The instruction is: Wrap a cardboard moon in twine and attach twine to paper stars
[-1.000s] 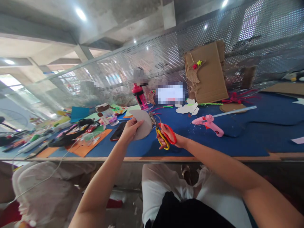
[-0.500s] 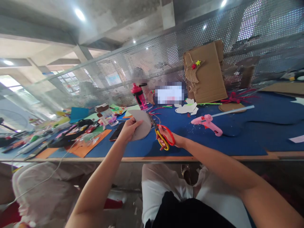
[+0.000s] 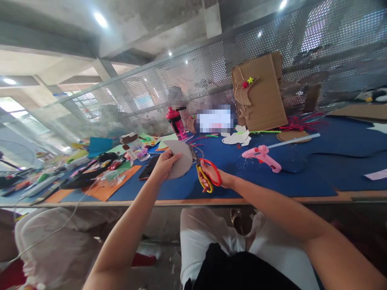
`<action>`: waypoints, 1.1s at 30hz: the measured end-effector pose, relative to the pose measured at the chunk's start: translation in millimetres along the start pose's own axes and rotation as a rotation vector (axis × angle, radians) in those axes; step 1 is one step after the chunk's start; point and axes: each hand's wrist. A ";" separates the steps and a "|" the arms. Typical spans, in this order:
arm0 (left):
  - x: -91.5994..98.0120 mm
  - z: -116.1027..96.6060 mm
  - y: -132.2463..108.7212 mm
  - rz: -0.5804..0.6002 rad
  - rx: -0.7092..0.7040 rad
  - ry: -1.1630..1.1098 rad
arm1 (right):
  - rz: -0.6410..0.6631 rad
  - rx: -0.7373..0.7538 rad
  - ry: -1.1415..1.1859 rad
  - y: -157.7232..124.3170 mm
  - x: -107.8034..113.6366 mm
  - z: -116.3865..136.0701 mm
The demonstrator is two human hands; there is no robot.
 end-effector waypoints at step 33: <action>2.6 12.0 0.5 0.006 0.015 -0.038 | 0.007 -0.036 -0.006 -4.7 -6.3 7.1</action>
Point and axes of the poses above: each hand's wrist, its own y-axis towards the middle knuckle, its own x-axis out of the back of the hand, z = x × y, and after that the axes turned 12 degrees about -x, right-handed
